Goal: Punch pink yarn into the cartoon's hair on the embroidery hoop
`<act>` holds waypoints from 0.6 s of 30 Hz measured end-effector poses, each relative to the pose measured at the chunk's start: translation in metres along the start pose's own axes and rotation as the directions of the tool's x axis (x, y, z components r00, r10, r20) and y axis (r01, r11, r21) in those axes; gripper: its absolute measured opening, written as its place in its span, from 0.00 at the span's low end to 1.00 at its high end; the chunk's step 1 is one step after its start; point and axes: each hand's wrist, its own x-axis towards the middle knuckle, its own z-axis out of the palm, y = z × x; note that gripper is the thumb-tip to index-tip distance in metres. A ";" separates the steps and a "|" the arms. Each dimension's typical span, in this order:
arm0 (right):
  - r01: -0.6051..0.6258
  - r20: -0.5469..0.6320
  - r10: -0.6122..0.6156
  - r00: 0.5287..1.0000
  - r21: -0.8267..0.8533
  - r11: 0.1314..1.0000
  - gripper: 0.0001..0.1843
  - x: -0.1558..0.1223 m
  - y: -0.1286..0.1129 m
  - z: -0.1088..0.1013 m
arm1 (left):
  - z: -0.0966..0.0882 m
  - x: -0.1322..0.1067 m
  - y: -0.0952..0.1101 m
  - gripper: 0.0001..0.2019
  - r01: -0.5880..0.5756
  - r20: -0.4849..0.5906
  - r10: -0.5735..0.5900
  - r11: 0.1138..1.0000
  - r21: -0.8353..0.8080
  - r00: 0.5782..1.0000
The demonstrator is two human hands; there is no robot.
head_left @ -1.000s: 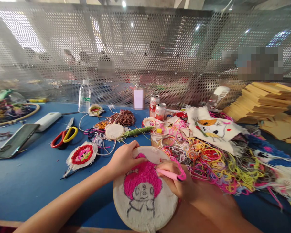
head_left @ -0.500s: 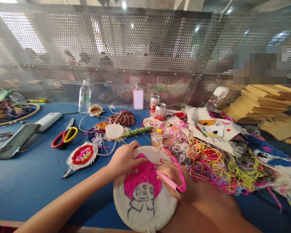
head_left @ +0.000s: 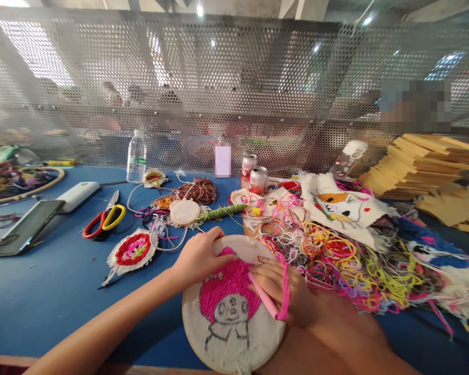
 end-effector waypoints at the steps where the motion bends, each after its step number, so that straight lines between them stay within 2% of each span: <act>1: -0.004 -0.008 0.004 1.000 0.012 1.000 0.16 -0.001 0.000 0.001 | 0.000 0.000 0.000 0.15 0.001 -0.002 -0.001 1.000 0.006 1.000; 11: -0.026 0.046 0.024 0.999 0.034 0.999 0.14 -0.006 0.003 0.009 | 0.001 0.000 0.000 0.14 0.008 0.001 -0.008 1.000 0.022 1.000; 16: -0.070 -0.021 0.070 0.997 0.030 0.997 0.13 0.001 0.001 0.004 | 0.001 0.000 0.000 0.15 0.003 0.000 -0.003 1.000 0.014 1.000; 18: -0.051 -0.036 0.052 0.998 0.033 0.998 0.13 0.000 0.002 0.003 | 0.001 0.000 -0.001 0.15 -0.001 -0.004 0.001 1.000 0.012 1.000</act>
